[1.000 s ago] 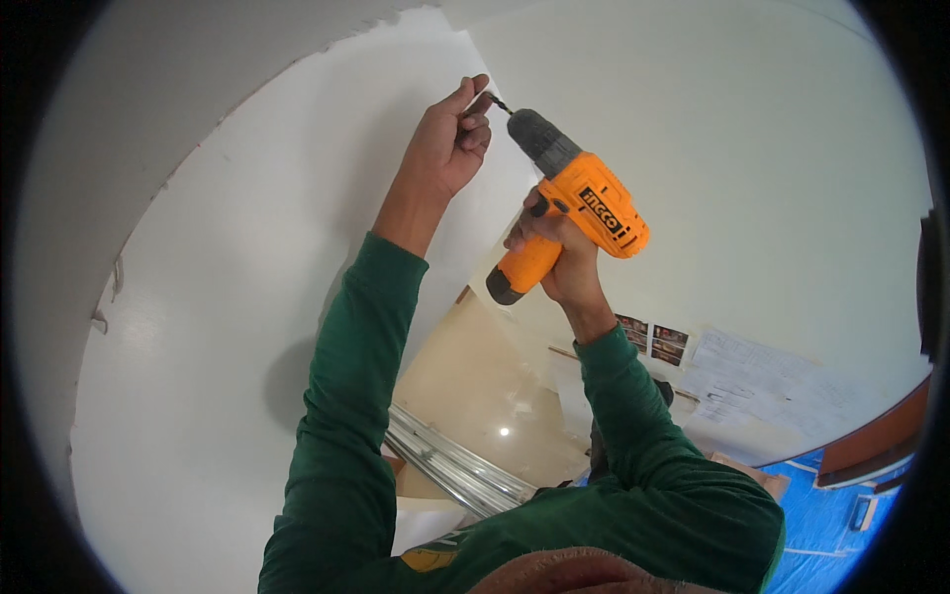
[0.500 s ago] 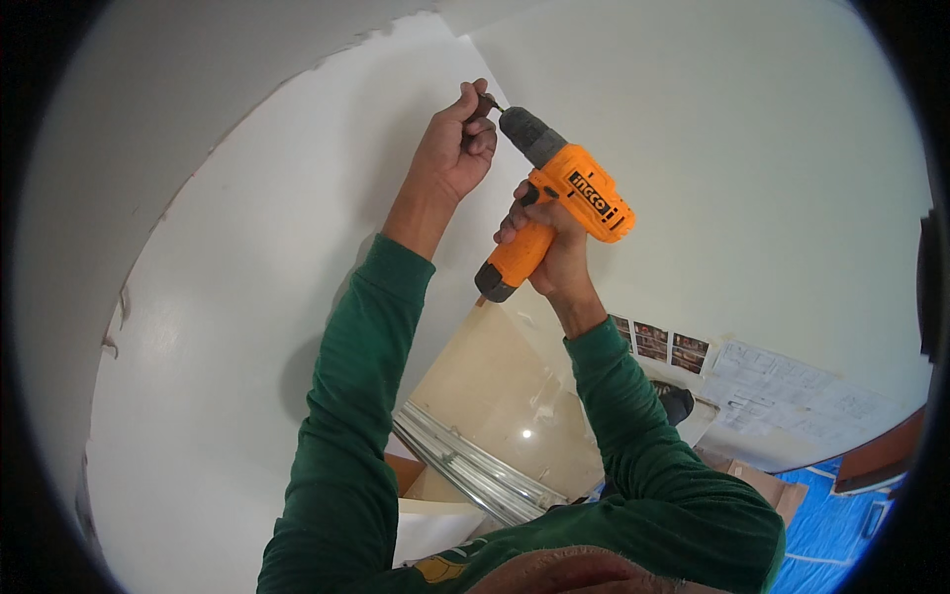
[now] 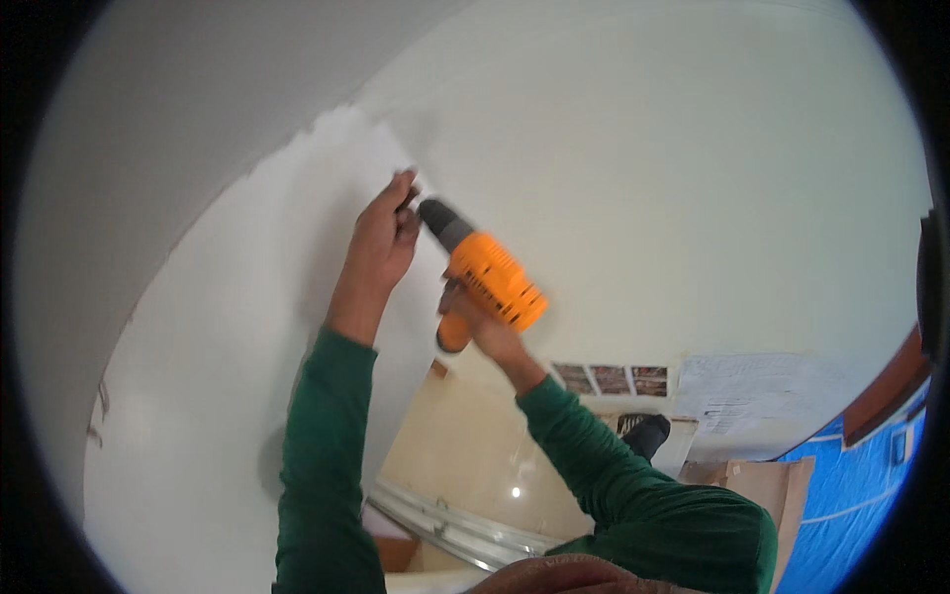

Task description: The person uses a cordless drill to drive screws into ceiling panels, securing them to the overhead framework. They repeatedly position screws, operate the drill, and move along the ceiling to fasten multiple sections.

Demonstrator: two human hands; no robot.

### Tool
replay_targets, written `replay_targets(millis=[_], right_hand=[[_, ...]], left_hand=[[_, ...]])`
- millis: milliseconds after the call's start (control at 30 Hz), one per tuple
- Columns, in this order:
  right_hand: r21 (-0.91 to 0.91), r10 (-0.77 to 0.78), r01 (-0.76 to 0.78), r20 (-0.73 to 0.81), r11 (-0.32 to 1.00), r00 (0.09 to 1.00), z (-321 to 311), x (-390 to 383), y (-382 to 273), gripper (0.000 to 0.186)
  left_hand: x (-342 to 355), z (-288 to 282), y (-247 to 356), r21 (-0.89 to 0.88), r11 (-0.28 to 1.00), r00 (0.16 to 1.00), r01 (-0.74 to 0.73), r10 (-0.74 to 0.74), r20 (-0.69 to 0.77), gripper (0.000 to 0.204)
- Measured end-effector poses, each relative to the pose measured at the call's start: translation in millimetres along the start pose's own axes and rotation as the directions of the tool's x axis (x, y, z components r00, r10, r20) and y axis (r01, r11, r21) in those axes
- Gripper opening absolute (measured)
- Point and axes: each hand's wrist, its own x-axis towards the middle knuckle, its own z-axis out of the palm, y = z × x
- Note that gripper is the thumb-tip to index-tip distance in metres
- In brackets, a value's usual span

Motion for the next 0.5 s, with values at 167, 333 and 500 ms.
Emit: replay_targets(millis=[167, 333, 500], right_hand=[[0.518, 0.123, -0.144, 0.075, 0.843, 0.99, 8, 13, -34, 0.028], [0.653, 0.148, -0.151, 0.061, 0.742, 0.987, 24, 23, -47, 0.025], [0.671, 0.07, -0.107, 0.082, 0.734, 0.994, 31, 31, -42, 0.024]], left_hand=[[2, 19, 17, 0.014, 1.0, 0.993, -0.012, 0.01, 0.116, 0.03], [13, 39, 39, 0.159, 0.983, 0.979, -0.094, 0.062, 0.196, 0.034], [18, 47, 47, 0.469, 0.845, 0.965, -0.259, 0.211, 0.154, 0.029]])
